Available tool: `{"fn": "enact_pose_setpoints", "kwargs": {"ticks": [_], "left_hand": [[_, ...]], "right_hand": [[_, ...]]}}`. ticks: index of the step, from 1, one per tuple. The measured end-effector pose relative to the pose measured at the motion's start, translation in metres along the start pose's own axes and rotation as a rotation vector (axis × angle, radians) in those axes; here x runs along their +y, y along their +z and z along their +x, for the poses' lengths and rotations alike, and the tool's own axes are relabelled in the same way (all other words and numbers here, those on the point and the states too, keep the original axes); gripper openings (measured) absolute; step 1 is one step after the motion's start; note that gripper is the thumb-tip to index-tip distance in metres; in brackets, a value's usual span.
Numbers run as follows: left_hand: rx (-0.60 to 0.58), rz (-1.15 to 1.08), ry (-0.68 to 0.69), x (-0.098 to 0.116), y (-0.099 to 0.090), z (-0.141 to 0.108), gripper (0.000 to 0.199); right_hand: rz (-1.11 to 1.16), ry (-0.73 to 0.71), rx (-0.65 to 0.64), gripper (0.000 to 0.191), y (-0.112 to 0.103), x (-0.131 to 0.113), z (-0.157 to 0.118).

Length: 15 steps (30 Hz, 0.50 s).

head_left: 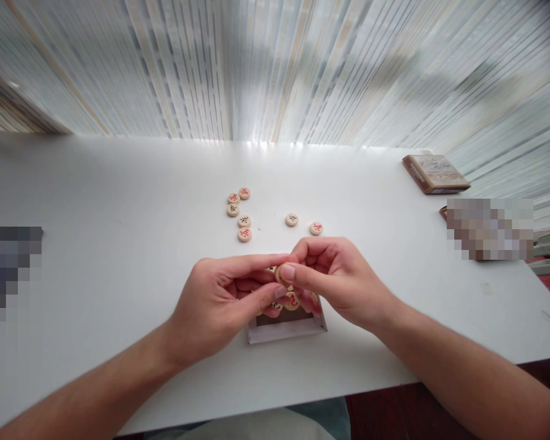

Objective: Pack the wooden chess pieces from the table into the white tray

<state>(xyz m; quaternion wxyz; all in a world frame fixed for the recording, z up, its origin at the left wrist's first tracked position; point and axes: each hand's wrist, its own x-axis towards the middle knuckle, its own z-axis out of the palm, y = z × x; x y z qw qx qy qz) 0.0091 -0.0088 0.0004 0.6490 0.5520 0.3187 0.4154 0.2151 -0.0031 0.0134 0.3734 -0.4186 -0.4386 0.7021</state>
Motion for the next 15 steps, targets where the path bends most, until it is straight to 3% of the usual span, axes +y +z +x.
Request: {"fn": "enact_pose_setpoints", "kwargs": {"ticks": [9, 15], "left_hand": [[0.011, 0.042, 0.035, -0.0013, 0.0001, -0.0001, 0.043], [-0.022, -0.003, 0.015, 0.0012, 0.0005, 0.0006, 0.044]], "right_hand": [[0.052, 0.079, -0.005, 0.045, 0.0000, 0.0005, 0.0017], [0.091, 0.051, -0.062, 0.039, 0.0010, 0.0000, -0.0011]]}}
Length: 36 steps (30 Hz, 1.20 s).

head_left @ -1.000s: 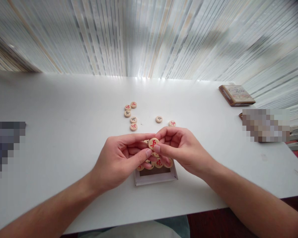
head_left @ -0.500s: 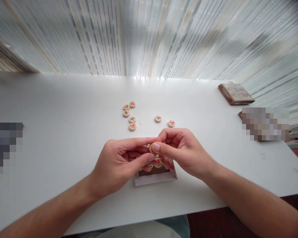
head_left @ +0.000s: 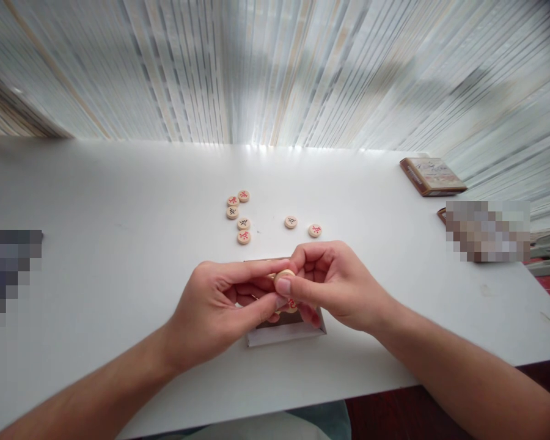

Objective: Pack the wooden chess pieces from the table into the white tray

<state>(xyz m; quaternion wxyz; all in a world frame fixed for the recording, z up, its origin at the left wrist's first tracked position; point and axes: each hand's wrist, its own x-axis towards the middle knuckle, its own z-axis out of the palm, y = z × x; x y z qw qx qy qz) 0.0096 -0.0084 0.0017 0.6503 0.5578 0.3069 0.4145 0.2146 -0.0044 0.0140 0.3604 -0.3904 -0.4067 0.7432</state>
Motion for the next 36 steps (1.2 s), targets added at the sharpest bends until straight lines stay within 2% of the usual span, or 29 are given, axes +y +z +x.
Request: {"fn": "enact_pose_setpoints", "kwargs": {"ticks": [4, 9, 15, 23, 26, 31, 36], "left_hand": [[0.001, -0.008, -0.006, 0.0000, -0.0026, 0.0002, 0.042], [0.077, 0.040, 0.034, -0.0006, -0.0037, 0.0011, 0.037], [0.211, 0.097, 0.080, 0.0014, -0.0027, 0.0026, 0.024], [0.228, 0.320, 0.276, -0.0019, -0.0060, 0.0004, 0.027], [0.233, 0.323, 0.268, -0.0004, -0.0047, -0.0004, 0.023], [0.235, 0.159, 0.140, 0.0030, -0.0004, 0.0022, 0.024], [0.250, 0.064, 0.090, 0.0046, -0.0006, 0.0042, 0.027]], "right_hand": [[-0.002, -0.030, -0.015, 0.034, 0.0000, -0.0012, -0.0002], [-0.023, -0.082, -0.048, 0.029, -0.0019, -0.0013, 0.0010], [-0.144, -0.248, 0.013, 0.022, -0.0018, 0.0026, 0.0001], [-0.448, -0.550, 0.098, 0.016, -0.0057, 0.0080, 0.0009], [-0.484, -0.621, 0.128, 0.014, -0.0045, 0.0076, 0.0005], [-0.366, -0.547, 0.169, 0.021, -0.0017, 0.0056, -0.0009], [-0.226, -0.343, 0.131, 0.023, -0.0031, -0.0003, 0.0025]]}}
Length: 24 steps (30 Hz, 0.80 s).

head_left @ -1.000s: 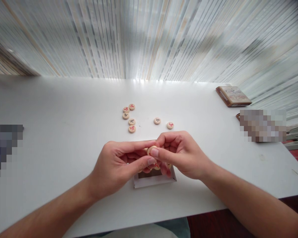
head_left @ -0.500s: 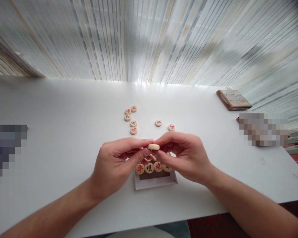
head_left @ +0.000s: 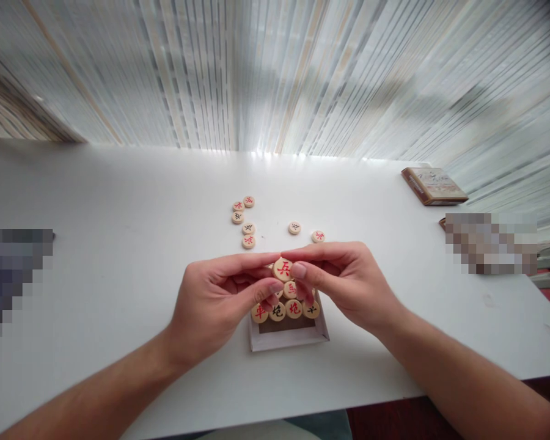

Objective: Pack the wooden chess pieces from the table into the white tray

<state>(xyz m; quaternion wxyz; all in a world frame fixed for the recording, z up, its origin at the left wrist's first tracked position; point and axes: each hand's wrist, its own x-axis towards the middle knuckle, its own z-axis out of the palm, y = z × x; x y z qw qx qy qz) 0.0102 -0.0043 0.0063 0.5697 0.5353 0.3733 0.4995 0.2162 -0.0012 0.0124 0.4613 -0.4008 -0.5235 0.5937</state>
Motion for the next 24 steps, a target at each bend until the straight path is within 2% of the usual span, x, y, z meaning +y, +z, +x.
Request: {"fn": "enact_pose_setpoints", "kwargs": {"ticks": [4, 13, 19, 24], "left_hand": [[0.008, -0.018, -0.054, 0.0007, -0.0009, 0.0009, 0.028], [-0.034, 0.001, -0.092, 0.0033, -0.0023, 0.0048, 0.025], [-0.055, 0.000, -0.094, 0.0040, -0.0032, 0.0065, 0.024], [-0.004, 0.010, -0.039, -0.0011, -0.0025, 0.0034, 0.016]], "right_hand": [[0.025, 0.082, -0.028, 0.027, -0.0030, -0.0002, 0.0031], [0.053, 0.099, -0.037, 0.035, -0.0050, -0.0001, 0.0037], [0.025, -0.003, 0.029, 0.026, -0.0005, 0.0012, 0.0009], [-0.069, -0.072, 0.041, 0.025, 0.0020, -0.0004, -0.0014]]}}
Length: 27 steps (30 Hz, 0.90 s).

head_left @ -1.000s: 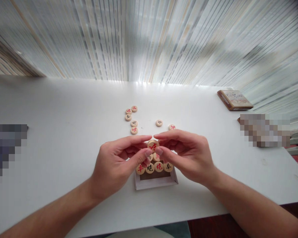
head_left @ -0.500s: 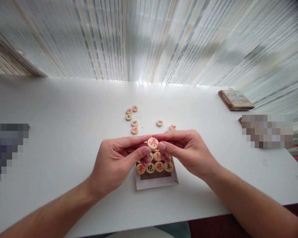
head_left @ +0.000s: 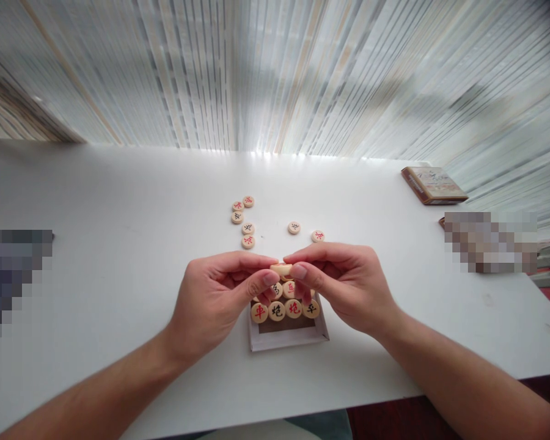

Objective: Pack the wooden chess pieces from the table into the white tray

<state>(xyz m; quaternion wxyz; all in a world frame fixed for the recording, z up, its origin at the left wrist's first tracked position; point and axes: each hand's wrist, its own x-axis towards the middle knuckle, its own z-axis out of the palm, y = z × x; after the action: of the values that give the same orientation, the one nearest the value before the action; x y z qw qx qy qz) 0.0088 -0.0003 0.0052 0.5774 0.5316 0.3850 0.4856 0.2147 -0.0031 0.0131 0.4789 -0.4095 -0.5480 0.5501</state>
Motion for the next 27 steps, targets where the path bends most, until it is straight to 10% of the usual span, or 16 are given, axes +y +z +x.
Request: {"fn": "enact_pose_setpoints", "kwargs": {"ticks": [13, 27], "left_hand": [[0.105, 0.261, 0.222, -0.0048, -0.0013, -0.0071, 0.014], [0.057, 0.165, 0.131, -0.0041, -0.0001, -0.0048, 0.017]], "right_hand": [[-0.001, -0.022, -0.032, 0.024, 0.0008, -0.0002, 0.0011], [0.118, 0.086, -0.052, 0.026, 0.0024, 0.0045, 0.0005]]}}
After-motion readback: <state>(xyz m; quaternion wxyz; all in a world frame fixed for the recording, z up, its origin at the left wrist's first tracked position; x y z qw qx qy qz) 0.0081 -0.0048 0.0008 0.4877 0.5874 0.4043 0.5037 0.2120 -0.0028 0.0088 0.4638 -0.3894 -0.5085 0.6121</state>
